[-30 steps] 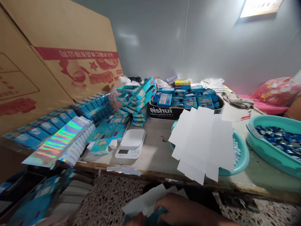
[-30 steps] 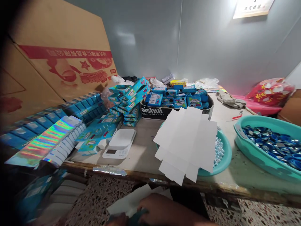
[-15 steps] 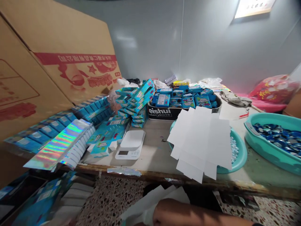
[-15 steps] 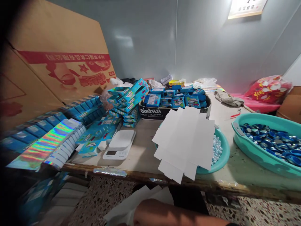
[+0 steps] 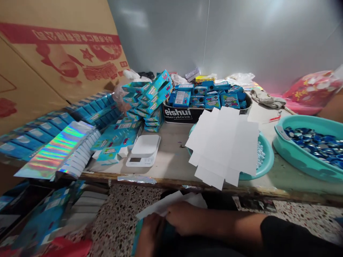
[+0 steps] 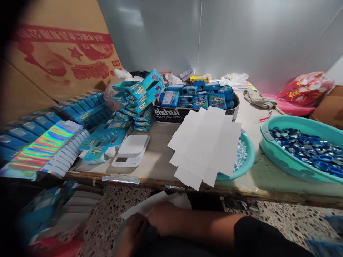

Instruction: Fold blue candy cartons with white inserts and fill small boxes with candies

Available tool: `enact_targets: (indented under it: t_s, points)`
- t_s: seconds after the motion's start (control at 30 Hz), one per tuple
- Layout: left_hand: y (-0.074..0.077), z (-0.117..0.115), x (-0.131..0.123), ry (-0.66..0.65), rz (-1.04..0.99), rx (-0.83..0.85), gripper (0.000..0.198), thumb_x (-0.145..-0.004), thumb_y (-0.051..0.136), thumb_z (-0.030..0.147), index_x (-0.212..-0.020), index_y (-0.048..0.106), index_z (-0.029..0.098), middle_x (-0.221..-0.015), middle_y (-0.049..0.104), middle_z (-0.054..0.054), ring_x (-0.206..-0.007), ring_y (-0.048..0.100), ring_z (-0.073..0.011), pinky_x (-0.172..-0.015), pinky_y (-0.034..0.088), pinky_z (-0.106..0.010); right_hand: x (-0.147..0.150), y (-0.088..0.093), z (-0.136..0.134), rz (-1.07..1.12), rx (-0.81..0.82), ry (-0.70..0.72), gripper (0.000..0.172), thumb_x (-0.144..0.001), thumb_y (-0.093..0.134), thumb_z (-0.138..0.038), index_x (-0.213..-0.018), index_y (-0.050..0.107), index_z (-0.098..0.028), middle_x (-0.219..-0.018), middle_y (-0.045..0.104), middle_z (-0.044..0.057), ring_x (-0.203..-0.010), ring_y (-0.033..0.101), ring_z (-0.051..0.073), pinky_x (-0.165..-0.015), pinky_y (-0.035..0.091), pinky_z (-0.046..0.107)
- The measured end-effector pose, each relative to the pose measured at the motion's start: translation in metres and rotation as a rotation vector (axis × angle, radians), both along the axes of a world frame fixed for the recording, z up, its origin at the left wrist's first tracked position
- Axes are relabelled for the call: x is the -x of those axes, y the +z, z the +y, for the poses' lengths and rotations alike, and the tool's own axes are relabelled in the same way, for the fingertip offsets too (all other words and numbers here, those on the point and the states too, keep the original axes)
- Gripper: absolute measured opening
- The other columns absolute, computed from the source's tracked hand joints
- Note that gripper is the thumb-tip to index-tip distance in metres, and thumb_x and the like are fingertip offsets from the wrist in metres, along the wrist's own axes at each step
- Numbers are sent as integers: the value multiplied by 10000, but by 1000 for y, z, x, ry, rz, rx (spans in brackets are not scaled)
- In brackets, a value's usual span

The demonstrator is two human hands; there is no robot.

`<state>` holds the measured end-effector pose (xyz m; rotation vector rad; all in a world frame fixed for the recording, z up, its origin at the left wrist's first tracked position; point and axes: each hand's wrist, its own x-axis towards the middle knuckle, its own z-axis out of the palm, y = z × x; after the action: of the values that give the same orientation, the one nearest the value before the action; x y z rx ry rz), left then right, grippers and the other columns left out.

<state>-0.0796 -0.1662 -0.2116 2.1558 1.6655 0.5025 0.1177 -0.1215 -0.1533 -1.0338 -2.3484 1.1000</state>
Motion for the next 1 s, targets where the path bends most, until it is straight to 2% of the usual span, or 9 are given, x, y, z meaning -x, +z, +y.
enact_targets:
  t_s: [0.13,0.2,0.33,0.43,0.57,0.7,0.8,0.9,1.0]
  points:
    - [-5,-26,4,-174,109,-302,239,-935,543,393,-913,716,228,-840,715,-60,-797,667,-220,-727,546,-325,0,-1,-2,-355,-229,325,110,-742,686,-221,-669,633,-159,-629,622,38,-576,584,189,-506,423,292]
    - [-8,-34,6,-166,159,-355,302,-888,604,484,-1016,696,226,-932,717,-75,-853,659,-244,-767,553,-357,0,4,-1,-446,-288,416,109,-799,655,-227,-799,676,-120,-747,687,93,-664,635,226,-544,463,312]
    - [-15,-38,7,-61,264,-344,325,-865,634,471,-1068,673,220,-1021,709,-89,-954,640,-273,-887,524,-411,0,11,2,-495,-289,411,221,-843,639,-268,-976,683,-97,-936,714,150,-815,670,265,-617,513,330]
    - [-16,-31,7,-86,296,-281,265,-858,657,428,-1016,673,216,-972,710,-78,-921,642,-261,-894,515,-403,1,11,4,-515,-288,421,264,-844,658,-308,-1013,686,-107,-1023,707,152,-911,668,284,-678,538,346]
    - [-15,-18,6,-199,261,-267,183,-899,609,376,-891,664,201,-813,673,-57,-821,644,-230,-795,528,-343,1,11,3,-548,-273,405,214,-840,647,-281,-966,687,-112,-984,715,143,-867,678,284,-644,540,354]
    - [-14,-10,11,-245,217,-276,182,-927,569,334,-816,627,202,-749,628,-34,-722,633,-191,-655,512,-283,0,13,-1,-552,-270,379,168,-856,610,-240,-974,666,-135,-950,723,114,-823,681,251,-648,539,339]
    - [-12,-6,24,-196,227,-324,168,-872,665,379,-850,629,216,-827,651,-42,-764,643,-214,-680,534,-320,0,15,-2,-569,-271,340,242,-805,659,-210,-1026,650,-112,-965,714,131,-844,681,267,-683,552,360]
    - [-7,-7,35,-130,276,-381,303,-769,790,367,-988,647,214,-949,685,-75,-879,656,-278,-757,560,-409,2,16,-2,-604,-255,298,337,-733,700,-157,-1056,646,-77,-997,701,163,-875,684,297,-709,562,389]
    - [-5,-14,35,-146,311,-357,359,-720,838,359,-979,642,207,-939,699,-63,-868,663,-271,-751,571,-399,3,16,-3,-618,-233,293,339,-717,679,-106,-1054,653,-87,-1019,697,170,-921,685,313,-748,559,404]
